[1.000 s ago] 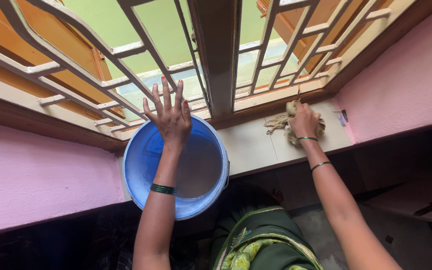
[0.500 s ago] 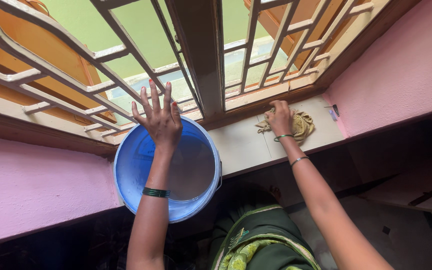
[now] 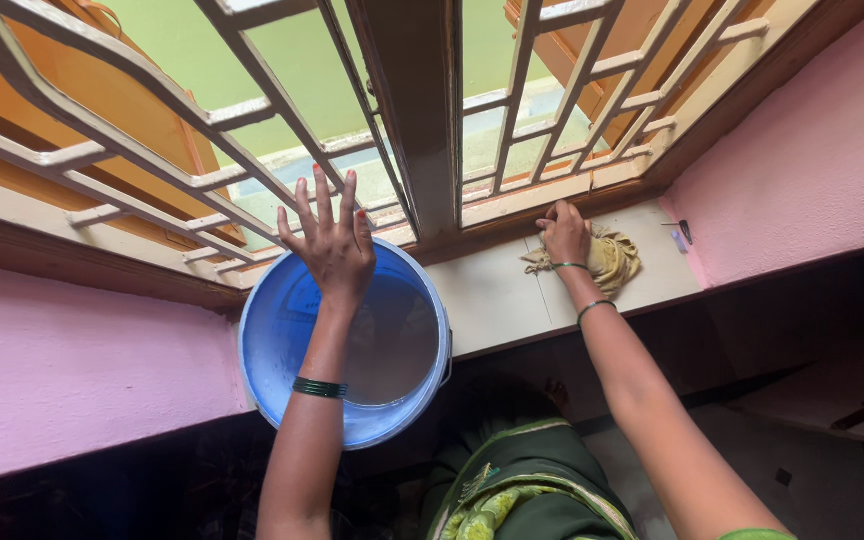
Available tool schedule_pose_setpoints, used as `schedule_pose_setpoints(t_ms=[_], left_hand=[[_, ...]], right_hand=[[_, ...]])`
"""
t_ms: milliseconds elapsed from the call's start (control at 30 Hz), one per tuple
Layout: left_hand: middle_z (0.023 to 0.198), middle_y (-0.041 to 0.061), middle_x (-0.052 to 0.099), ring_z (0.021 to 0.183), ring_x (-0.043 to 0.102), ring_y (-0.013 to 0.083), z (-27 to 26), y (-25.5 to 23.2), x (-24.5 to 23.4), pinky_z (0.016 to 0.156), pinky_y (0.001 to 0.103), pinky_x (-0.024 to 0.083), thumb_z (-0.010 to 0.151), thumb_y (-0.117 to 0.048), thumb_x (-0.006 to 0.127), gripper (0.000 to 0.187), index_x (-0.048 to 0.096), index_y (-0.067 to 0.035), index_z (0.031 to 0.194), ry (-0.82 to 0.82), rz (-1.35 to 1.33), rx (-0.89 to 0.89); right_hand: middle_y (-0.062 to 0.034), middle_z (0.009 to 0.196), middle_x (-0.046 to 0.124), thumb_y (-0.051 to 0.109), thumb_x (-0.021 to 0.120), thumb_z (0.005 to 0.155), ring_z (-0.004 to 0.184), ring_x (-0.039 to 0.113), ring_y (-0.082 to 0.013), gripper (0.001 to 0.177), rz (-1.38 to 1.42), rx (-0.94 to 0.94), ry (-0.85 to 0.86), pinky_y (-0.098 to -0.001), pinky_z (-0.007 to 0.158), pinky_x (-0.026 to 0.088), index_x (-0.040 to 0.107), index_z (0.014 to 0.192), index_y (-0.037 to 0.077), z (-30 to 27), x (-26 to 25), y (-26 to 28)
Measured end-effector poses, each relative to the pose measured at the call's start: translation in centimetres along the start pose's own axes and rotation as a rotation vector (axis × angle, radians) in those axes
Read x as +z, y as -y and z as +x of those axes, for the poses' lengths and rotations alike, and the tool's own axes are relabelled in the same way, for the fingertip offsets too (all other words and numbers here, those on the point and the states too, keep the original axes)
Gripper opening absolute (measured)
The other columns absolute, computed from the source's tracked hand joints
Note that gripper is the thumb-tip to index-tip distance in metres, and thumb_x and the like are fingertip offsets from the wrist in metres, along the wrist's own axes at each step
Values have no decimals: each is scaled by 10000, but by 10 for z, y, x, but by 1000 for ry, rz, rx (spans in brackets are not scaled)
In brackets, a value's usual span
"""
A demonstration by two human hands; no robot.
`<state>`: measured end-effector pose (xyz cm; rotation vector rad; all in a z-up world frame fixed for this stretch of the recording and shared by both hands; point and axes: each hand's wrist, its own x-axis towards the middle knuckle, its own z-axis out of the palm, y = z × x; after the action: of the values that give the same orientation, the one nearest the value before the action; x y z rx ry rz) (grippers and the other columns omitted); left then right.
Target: The person wipes a window frame and sill with a cloth, then retrieves a hammer from a cluttered shelf and places it on the sill. They move a bucket of water to another window and continue wiping the frame and sill.
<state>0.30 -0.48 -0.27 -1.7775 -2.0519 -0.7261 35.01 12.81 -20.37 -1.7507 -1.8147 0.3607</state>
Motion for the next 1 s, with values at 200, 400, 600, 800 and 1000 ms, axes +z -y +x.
schedule_pose_setpoints(t_ms=[200, 400, 600, 800, 1000], left_hand=[[1674, 110, 364, 1548, 288, 343, 7, 0, 2, 1227, 615, 110, 1114, -343, 388, 468, 514, -273, 1559, -28, 25, 9], [1679, 114, 360, 1551, 285, 348, 6, 0, 1, 1229, 614, 112, 1120, -338, 378, 471, 508, -269, 1567, -24, 30, 7], [1675, 109, 361, 1553, 286, 345, 6, -2, 2, 1230, 612, 113, 1122, -346, 372, 468, 505, -274, 1565, -26, 23, -1], [1673, 111, 369, 1548, 289, 343, 4, 1, 1, 1226, 613, 116, 1122, -340, 361, 471, 506, -274, 1565, -10, 40, 4], [1675, 112, 370, 1556, 287, 343, 7, 1, 2, 1234, 611, 118, 1125, -332, 375, 467, 512, -265, 1567, -16, 32, -1]], right_hand=[[-142, 1092, 659, 423, 862, 770, 1095, 579, -307, 477, -222, -171, -5, -480, 985, 307, 718, 1061, 73, -21, -31, -5], [-119, 1212, 655, 103, 760, 786, 1097, 602, -341, 559, -317, -106, 168, -428, 996, 483, 721, 1332, 217, -30, -48, -48], [-92, 1118, 671, 94, 735, 894, 1093, 626, -352, 418, 81, -121, -169, -454, 990, 497, 712, 1293, 219, 18, -45, -43], [-152, 1276, 707, -39, 680, 645, 999, 612, -357, 680, -356, -463, -162, -414, 826, 515, 722, 1284, 191, 16, -21, -5], [-115, 1097, 690, 172, 787, 894, 1141, 599, -296, 236, -521, -226, 346, -417, 876, 553, 768, 1127, 143, 47, -43, -2]])
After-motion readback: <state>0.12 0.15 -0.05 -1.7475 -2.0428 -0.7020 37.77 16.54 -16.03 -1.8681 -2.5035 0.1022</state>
